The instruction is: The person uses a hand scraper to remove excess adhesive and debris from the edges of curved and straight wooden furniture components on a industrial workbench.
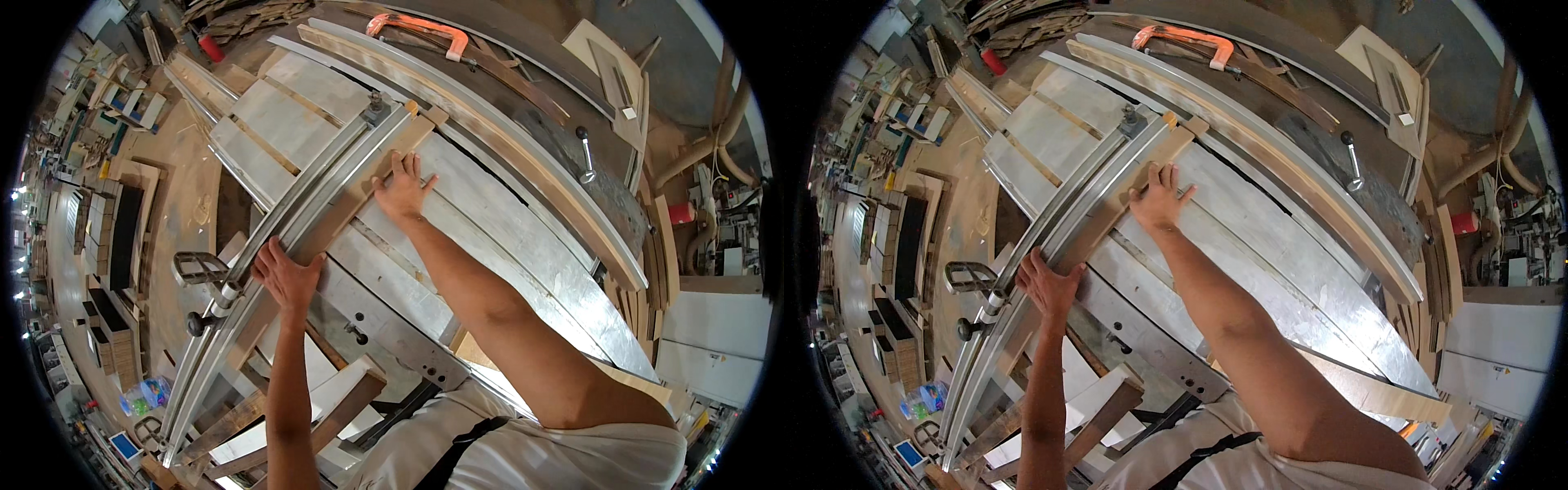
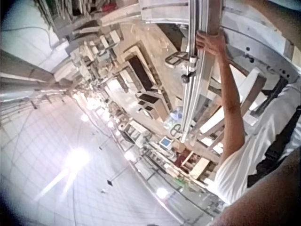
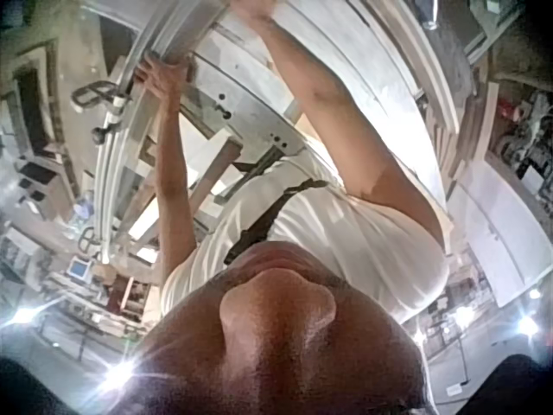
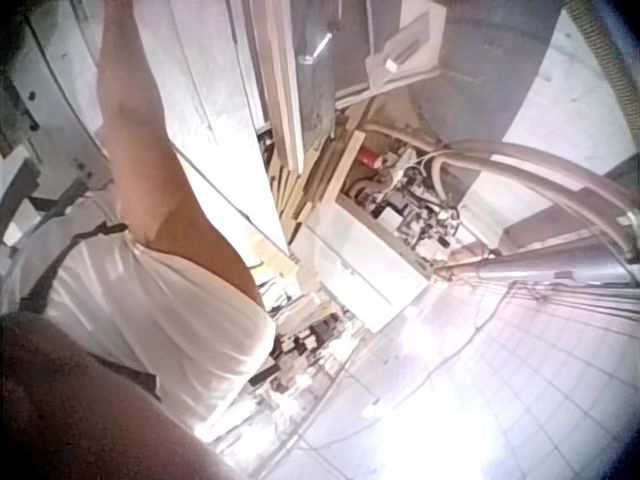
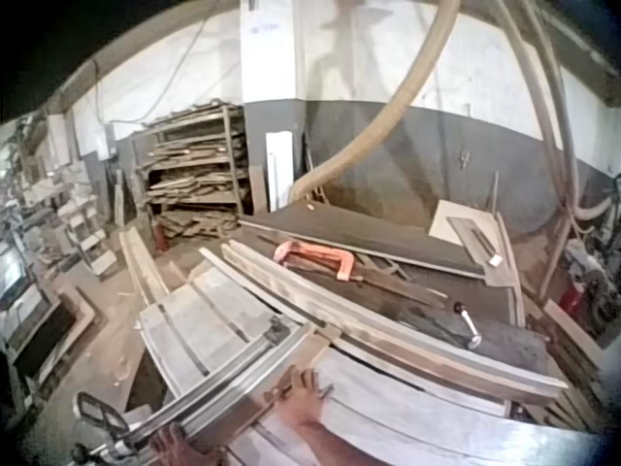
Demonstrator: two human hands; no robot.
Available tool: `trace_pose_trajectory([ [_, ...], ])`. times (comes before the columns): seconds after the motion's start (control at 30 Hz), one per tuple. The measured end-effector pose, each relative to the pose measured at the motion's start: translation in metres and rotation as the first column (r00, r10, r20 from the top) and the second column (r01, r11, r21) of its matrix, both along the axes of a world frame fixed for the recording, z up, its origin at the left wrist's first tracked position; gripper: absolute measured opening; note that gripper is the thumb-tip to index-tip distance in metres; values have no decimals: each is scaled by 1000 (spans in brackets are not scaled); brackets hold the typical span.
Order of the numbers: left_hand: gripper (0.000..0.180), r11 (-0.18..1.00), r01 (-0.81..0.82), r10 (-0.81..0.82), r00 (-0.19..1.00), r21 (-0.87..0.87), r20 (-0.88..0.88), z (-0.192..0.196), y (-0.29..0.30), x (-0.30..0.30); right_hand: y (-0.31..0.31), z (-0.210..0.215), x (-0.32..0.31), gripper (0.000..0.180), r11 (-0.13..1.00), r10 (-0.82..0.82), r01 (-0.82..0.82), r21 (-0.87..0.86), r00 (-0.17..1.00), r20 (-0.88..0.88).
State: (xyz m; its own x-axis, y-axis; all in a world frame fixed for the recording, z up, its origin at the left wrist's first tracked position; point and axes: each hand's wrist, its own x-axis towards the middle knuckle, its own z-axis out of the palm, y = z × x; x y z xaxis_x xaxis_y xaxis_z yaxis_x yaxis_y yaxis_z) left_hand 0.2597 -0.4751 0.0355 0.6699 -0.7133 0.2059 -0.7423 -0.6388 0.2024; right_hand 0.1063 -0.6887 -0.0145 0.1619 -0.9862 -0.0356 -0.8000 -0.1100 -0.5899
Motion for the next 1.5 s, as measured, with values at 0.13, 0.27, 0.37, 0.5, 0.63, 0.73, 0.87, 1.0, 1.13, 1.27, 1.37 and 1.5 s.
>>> trace_pose_trajectory([
  [0.13, 98, 999, -14, 13, 1000, -36, -17, 2, 0, -3, 1, -3, 0, 77, 1000, -2, 2, -30, 1000, -9],
  [0.27, 96, 999, -14, 13, 1000, -47, -15, 3, -1, -3, -1, -4, -1, 77, 1000, 10, -10, -9, 1000, -18],
  [0.37, 95, 998, -6, 5, 1000, -59, -9, 3, -2, -3, -2, -5, -1, 77, 999, -5, 4, -31, 1000, -31],
  [0.5, 95, 997, -9, 9, 1000, -72, 6, 1, 1, -1, 1, 2, 0, 78, 1000, 18, -18, 7, 999, -28],
  [0.63, 96, 998, -25, 25, 1000, -61, -2, 2, 0, -3, -1, 0, -1, 79, 1000, 11, -10, 23, 999, -38],
  [0.73, 96, 998, -21, 20, 1000, -64, -5, 1, -1, -2, -2, -3, -1, 79, 1000, 5, -5, 1, 1000, -26],
  [0.87, 95, 997, -7, 7, 1000, -73, -4, -2, 1, 0, 0, -4, 0, 78, 1000, 5, -5, 6, 999, -33],
  [1.0, 95, 998, 16, -16, 1000, -66, -7, 0, 3, -2, 0, -5, -1, 78, 1000, -5, 5, -5, 999, -52],
  [1.13, 96, 998, 62, -62, 998, -8, -16, 1, 7, 3, 5, -6, 0, 76, 999, 2, -3, -46, 1000, -22],
  [1.27, 102, 978, 207, -207, 978, 35, -7, 0, 23, 10, 15, -4, -5, 72, 997, 59, -63, -50, 995, -83],
  [1.37, 104, 960, 278, -278, 960, 33, -4, -1, 30, 12, 23, -2, -6, 68, 995, 88, -92, -36, 991, -104],
  [1.5, 97, 942, 334, -332, 942, 24, -48, -1, 38, 19, 24, 2, -7, 68, 994, 104, -107, -30, 990, -95],
])
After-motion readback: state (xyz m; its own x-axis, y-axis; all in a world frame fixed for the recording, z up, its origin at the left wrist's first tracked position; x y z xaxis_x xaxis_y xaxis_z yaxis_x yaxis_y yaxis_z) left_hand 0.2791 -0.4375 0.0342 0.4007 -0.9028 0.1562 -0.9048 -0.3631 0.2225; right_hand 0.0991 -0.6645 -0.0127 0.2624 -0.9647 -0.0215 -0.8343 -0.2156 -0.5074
